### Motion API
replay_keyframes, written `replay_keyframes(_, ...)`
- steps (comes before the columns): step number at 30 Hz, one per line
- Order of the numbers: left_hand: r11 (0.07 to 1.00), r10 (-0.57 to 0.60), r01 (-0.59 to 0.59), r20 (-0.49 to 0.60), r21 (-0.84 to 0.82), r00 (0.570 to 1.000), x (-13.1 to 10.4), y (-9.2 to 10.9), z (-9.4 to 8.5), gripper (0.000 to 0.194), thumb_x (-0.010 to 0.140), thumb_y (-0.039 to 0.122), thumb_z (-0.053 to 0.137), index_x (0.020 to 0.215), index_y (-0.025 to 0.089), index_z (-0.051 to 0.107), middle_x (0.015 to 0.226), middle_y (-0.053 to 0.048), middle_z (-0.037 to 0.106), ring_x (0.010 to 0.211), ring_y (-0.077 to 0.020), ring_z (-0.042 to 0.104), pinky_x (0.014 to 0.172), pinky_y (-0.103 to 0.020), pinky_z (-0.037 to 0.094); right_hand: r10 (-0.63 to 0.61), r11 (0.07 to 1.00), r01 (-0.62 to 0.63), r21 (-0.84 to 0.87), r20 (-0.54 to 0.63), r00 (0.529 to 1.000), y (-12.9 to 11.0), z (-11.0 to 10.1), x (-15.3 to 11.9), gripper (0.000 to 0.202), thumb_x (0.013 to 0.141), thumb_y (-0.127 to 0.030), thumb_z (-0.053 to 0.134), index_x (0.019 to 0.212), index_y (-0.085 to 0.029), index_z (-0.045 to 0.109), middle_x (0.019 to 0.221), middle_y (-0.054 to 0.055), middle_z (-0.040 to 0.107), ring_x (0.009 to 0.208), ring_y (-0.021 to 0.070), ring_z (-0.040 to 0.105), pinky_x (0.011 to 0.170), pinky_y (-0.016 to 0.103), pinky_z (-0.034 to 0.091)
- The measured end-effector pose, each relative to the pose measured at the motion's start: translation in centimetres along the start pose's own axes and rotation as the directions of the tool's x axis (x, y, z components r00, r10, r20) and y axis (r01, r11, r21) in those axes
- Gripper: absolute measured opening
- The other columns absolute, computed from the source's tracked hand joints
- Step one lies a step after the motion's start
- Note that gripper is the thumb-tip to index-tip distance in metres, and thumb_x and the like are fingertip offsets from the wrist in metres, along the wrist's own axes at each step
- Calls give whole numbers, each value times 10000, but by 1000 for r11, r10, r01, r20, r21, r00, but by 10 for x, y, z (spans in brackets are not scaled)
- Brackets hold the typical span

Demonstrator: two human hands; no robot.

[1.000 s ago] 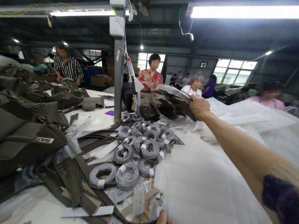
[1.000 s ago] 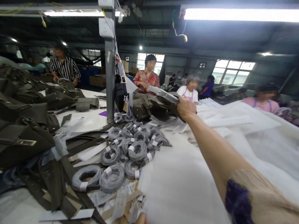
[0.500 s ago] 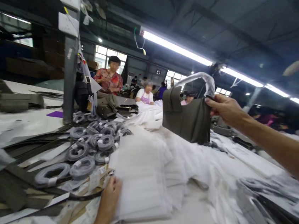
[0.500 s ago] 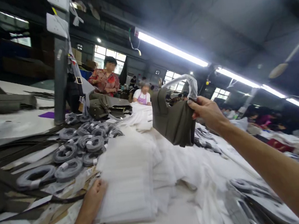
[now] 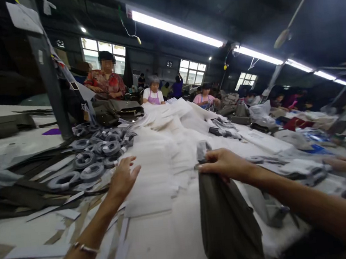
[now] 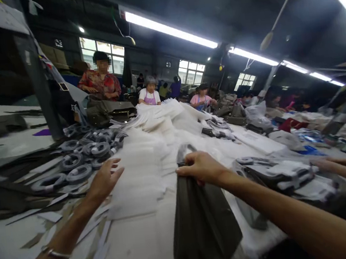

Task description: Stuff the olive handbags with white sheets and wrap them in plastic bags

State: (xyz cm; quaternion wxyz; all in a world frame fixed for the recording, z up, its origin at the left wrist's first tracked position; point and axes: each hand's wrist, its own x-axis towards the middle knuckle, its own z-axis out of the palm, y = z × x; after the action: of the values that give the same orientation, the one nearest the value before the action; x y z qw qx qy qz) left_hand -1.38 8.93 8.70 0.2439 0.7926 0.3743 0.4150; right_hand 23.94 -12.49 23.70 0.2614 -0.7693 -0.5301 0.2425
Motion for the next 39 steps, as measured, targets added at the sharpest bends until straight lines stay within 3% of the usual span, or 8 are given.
replay_keyframes(6,980,-62,106,247,-168,967,-34,52,-8,472,870,542,484,1077,138,618,1047,-103,685,950,-238,658,846,-373,527,-77,969,25,247,203,976,-8,114,47,194,762,-328,714,709,-177,604,466,-81,505,351,78,491,330,170,363)
replay_keyframes(9,948,-160,235,314,-216,936,-65,50,-8,483,863,535,518,1097,122,611,1077,-131,685,968,-262,665,844,-400,539,-127,952,51,303,238,963,4,112,46,125,816,-291,631,836,-168,621,541,-54,580,457,111,592,410,188,456)
replay_keyframes(12,958,-206,247,252,-144,946,-104,49,-6,429,884,493,517,1123,150,614,1144,-129,671,1060,-277,643,887,-420,538,-157,954,104,282,173,972,49,70,33,230,814,-374,633,897,-160,637,658,-2,657,596,162,662,534,254,537)
replay_keyframes(17,979,138,-166,207,123,969,-175,80,15,451,939,453,509,1343,250,506,1407,-93,535,1304,-257,495,1081,-438,427,-94,994,90,60,82,992,155,30,-6,538,810,-550,604,1198,-180,639,1270,149,649,1150,306,630,966,429,513)
replay_keyframes(21,798,412,-553,454,240,790,-208,98,47,795,819,582,652,1461,206,372,1454,-120,494,1345,-304,451,1124,-475,373,-64,992,50,113,128,990,195,64,-40,702,815,-616,544,1374,-193,526,1401,141,561,1239,333,572,1016,456,489)
replay_keyframes(30,744,215,-544,633,387,744,-211,77,54,784,820,217,632,1510,191,258,1481,-121,457,1341,-264,466,1143,-474,324,-205,921,212,-326,55,977,155,78,-87,477,809,-460,642,1255,-290,638,1306,113,639,1184,358,598,1000,504,483)
replay_keyframes(35,682,247,-557,568,474,785,-219,71,66,734,845,62,458,1524,234,239,1442,-94,513,1306,-244,505,1141,-466,314,-521,701,629,-336,360,774,121,97,-64,896,642,-348,817,1454,-283,443,1538,102,395,1440,372,278,1189,608,126)
replay_keyframes(39,671,244,-523,510,526,825,-229,61,74,755,834,57,435,1530,269,235,1386,-76,571,1238,-247,560,1092,-429,381,-503,632,689,-355,488,713,138,117,-44,831,639,-156,715,1433,-211,476,1478,148,473,1375,359,409,1164,601,231)
